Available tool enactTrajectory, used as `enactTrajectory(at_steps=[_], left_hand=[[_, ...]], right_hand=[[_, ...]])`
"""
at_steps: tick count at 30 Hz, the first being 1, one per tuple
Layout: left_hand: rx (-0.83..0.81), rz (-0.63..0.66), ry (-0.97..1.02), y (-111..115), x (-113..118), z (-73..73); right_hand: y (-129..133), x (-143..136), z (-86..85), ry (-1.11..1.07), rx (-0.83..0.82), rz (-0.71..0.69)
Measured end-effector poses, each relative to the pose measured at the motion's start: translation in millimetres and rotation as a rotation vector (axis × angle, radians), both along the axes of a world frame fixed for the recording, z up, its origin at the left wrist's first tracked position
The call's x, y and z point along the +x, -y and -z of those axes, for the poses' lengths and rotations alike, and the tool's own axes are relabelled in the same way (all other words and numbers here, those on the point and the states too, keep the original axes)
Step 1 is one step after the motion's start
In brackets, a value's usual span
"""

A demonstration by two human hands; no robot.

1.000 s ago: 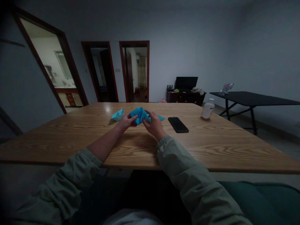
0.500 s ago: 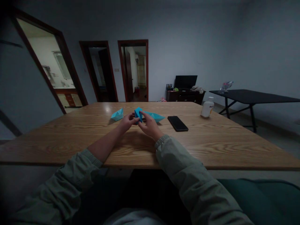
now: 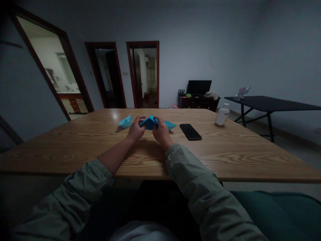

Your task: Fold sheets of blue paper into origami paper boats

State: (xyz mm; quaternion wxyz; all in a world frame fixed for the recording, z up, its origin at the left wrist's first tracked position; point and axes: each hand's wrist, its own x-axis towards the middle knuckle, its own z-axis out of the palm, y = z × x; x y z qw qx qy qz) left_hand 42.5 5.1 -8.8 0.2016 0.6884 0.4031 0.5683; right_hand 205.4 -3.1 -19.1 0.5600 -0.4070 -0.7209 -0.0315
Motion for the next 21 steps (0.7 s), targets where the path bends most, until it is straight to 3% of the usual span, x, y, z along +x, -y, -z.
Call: enactTrajectory(at_steps=[4,10,14,18,21], left_hand=[[-0.049,-0.011,0.070,-4.6,-6.8,-5.1],[-0.317,0.109,0.518,-6.8,-6.3,-12.0],[-0.457,0.249,0.626,-3.3,-6.5,-12.3],[-0.469,0.420,0.726,-1.0,-9.4,-12.7],[-0.415,0.464,0.778,-2.3,-9.8,-11.8]], right_hand=[[1.2,8.5,-2.2,0.020,0.006,-0.008],[6.7,10.1,-2.6,0.163,-0.045,-0.060],[9.4,7.0,-1.2,0.195,-0.080,-0.044],[11.1,5.6,-1.4,0.294,-0.099,-0.108],[10.5,3.8,-1.4,0.274,-0.132,-0.184]])
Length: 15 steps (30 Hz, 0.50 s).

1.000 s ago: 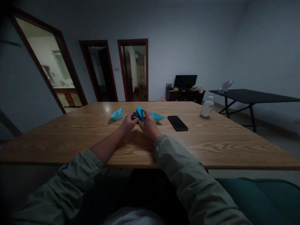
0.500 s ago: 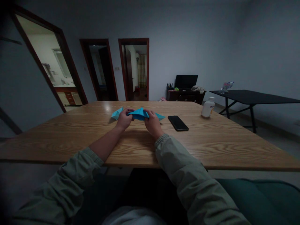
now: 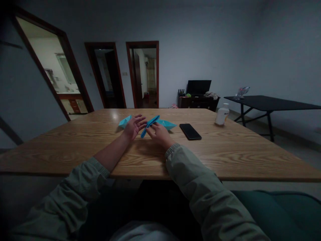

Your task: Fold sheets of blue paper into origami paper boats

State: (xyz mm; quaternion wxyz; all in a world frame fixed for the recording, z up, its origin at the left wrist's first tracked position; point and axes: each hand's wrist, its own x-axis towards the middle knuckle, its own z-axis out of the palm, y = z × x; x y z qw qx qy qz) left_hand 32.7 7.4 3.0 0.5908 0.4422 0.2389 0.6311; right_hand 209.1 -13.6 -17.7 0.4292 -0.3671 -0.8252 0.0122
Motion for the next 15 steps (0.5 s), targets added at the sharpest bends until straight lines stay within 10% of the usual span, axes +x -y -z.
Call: enactTrajectory(at_steps=[15], left_hand=[[0.243,0.014,-0.357,-8.4,9.1,16.6]], right_hand=[[-10.3,-4.4,2.2,-0.545,-0.280,-0.239]])
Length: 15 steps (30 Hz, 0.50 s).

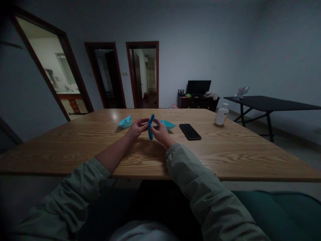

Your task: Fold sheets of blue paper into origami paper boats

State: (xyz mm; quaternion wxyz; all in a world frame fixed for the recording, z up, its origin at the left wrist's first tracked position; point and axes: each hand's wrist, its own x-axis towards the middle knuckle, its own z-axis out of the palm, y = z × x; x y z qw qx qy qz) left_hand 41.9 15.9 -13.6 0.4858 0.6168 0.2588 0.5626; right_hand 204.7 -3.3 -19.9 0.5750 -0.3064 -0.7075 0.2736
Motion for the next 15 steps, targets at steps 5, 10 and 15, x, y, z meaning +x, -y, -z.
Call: enactTrajectory(at_steps=[5,10,15], left_hand=[[-0.053,-0.104,0.002,-4.4,-0.5,3.7],[-0.148,-0.111,0.026,-7.6,-0.6,3.9],[-0.218,-0.065,0.010,-6.5,-1.0,4.2]], right_hand=[[-2.9,2.1,0.6,-0.126,-0.124,-0.025],[-1.5,3.8,-1.4,-0.193,-0.163,-0.007],[-0.6,2.8,-2.4,-0.257,-0.206,-0.020]])
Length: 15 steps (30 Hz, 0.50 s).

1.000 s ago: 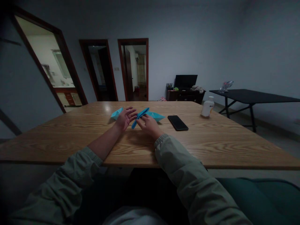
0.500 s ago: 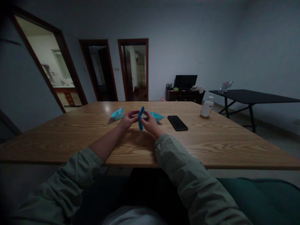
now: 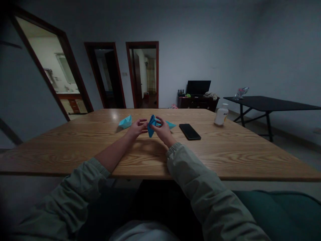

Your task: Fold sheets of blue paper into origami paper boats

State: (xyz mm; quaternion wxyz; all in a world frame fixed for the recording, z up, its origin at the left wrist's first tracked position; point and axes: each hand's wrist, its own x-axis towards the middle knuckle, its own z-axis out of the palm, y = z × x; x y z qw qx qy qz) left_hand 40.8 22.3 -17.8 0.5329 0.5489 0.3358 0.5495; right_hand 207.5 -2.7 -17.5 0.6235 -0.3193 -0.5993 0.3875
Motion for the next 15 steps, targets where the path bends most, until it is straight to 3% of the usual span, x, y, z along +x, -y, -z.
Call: enactTrajectory(at_steps=[7,15], left_hand=[[-0.016,0.103,0.041,5.2,0.8,-1.4],[0.053,-0.025,0.027,1.3,-6.5,-1.9]], right_hand=[[3.9,-0.2,-2.4,-0.020,-0.017,-0.031],[-5.8,5.7,1.4,0.026,-0.037,0.145]])
